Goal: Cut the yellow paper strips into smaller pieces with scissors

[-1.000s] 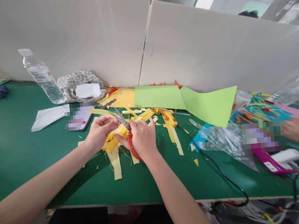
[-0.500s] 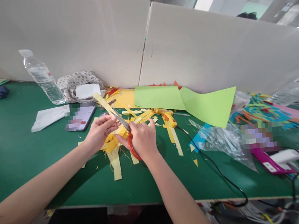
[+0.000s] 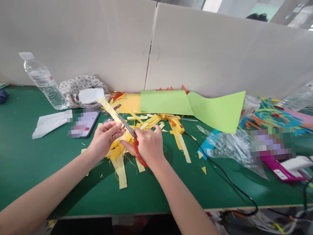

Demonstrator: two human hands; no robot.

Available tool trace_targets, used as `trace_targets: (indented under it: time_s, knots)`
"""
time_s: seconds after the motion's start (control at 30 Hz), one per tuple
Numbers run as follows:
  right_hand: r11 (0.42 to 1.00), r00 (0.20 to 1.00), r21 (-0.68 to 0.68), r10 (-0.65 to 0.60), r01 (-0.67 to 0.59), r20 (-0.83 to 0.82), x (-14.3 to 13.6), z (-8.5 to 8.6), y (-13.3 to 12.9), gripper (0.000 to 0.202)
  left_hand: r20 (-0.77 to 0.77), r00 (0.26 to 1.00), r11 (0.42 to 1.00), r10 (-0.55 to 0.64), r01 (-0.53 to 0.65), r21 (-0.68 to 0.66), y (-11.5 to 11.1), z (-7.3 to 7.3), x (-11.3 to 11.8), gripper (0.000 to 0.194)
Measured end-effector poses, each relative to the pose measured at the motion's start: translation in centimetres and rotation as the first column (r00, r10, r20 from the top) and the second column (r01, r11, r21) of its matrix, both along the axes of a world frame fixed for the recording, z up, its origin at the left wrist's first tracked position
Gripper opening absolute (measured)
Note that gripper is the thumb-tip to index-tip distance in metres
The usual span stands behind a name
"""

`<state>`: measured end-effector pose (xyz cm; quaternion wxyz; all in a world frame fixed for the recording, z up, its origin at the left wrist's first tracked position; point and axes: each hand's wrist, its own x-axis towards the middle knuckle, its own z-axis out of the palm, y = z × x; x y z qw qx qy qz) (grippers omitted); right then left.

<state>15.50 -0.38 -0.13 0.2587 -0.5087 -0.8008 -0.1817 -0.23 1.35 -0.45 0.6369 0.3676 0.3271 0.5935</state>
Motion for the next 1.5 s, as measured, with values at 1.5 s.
trace_targets:
  time_s: [1.5]
  knots:
    - [0.993,1.000,-0.115,0.019,-0.018,0.012,-0.3,0.1,-0.2,0.037,0.068,0.995,0.983,-0.076,0.086,-0.163,0.6,-0.9,-0.2,0.023]
